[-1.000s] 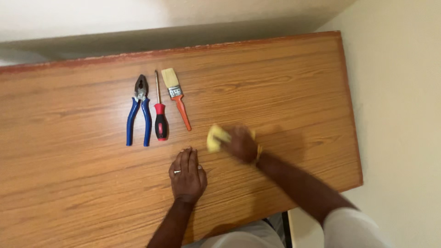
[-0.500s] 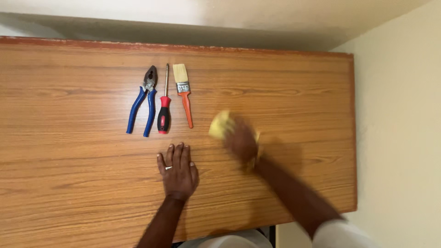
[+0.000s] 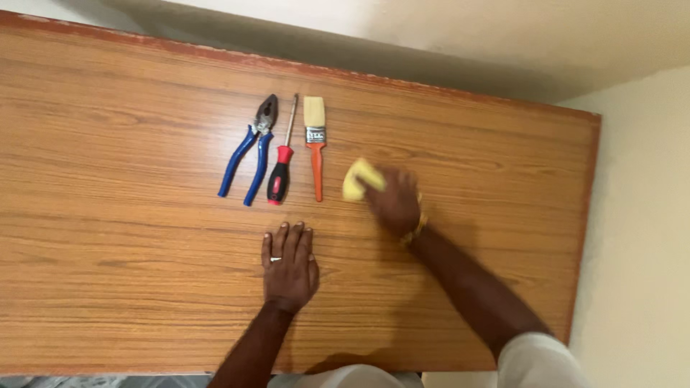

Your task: The person wipes a paintbrush, screwdriver, and pliers with a yellow sponge on a wooden table. The person then wipes the table surface with the sponge.

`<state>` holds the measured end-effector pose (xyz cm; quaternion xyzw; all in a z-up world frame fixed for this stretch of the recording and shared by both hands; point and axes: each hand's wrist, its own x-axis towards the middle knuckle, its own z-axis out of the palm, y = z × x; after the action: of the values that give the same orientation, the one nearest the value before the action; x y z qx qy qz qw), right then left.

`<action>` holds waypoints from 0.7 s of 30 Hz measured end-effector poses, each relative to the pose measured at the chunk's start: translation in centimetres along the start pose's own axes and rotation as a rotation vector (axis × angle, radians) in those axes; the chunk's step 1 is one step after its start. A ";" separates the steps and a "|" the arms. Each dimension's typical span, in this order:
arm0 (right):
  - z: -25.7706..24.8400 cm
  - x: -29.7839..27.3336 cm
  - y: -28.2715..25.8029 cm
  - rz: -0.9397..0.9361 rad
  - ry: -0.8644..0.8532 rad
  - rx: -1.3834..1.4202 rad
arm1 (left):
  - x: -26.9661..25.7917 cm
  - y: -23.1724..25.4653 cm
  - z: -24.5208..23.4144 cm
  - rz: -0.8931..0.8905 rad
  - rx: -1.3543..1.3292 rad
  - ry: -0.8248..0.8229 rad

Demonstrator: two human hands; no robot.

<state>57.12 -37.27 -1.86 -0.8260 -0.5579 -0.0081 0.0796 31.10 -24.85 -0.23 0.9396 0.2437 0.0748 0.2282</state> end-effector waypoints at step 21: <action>-1.5 -8.3 -8.7 0.108 -0.100 0.316 | 0.0 0.3 0.1 0.005 0.069 0.017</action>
<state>46.06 -41.94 -0.19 -0.8313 -0.5103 0.1253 0.1810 31.24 -25.11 -0.16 0.9469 0.2456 0.0749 0.1936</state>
